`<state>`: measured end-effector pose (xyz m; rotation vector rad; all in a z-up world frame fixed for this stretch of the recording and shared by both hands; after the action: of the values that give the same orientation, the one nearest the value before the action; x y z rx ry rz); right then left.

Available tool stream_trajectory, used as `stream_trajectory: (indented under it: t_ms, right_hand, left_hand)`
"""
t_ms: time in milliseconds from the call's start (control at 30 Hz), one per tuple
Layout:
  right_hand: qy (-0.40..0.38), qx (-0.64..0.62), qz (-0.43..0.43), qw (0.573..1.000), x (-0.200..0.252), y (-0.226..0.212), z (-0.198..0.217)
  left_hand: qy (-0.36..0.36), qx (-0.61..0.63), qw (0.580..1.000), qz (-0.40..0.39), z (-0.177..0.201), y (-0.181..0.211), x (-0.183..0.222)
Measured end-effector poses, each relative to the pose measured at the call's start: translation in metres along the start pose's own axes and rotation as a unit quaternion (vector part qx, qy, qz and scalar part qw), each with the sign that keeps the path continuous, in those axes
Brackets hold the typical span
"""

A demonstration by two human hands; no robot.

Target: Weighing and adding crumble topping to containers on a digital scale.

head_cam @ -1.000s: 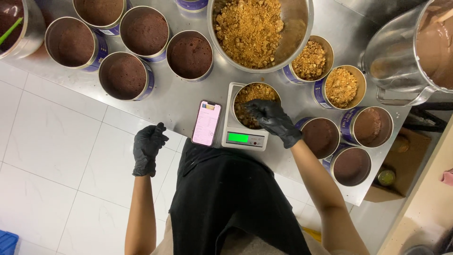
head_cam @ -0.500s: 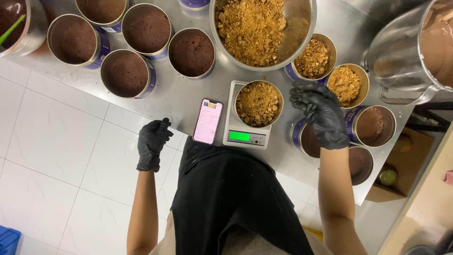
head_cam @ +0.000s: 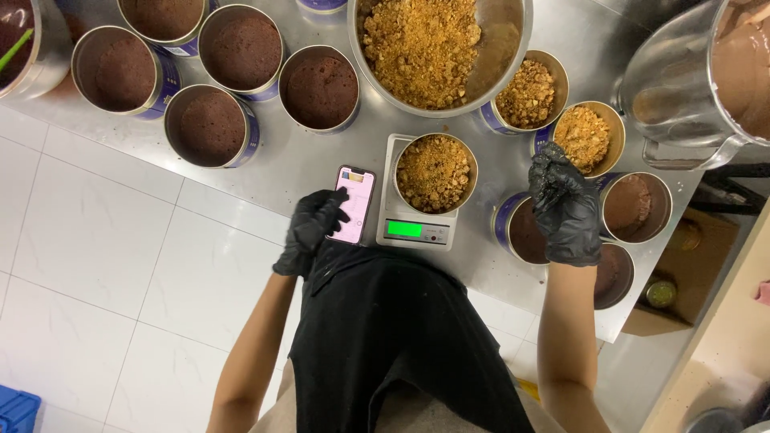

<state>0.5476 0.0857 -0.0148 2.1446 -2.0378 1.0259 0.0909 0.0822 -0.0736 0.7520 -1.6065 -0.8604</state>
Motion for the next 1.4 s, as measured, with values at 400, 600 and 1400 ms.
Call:
stream_trajectory:
  t_ms: [400, 600, 1400]
  right_hand:
    - [0.016, 0.008, 0.015, 1.0, -0.002, -0.001, -0.003]
    - [0.028, 0.036, 0.029, 0.999, -0.012, 0.0, 0.0]
    - [-0.093, 0.547, 0.002, 0.832, -0.242, 0.083, -0.113]
  left_hand:
    - [0.044, -0.315, 0.928, -0.195, -0.097, 0.033, -0.049]
    - [0.107, -0.178, 0.969, -0.131, 0.006, 0.056, 0.009]
    - [0.254, -0.454, 0.843, -0.134, 0.07, 0.098, -0.104]
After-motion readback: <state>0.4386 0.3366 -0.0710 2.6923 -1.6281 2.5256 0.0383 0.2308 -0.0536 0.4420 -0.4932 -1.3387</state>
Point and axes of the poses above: each hand's wrist, its own x-axis away from the middle knuckle, its own z-axis out of the back of the hand, y = z × x, the point moved 7 cm from there along -x, towards the middle knuckle, and after that the axes turned 1 degree about x, right-handed, at the moved point
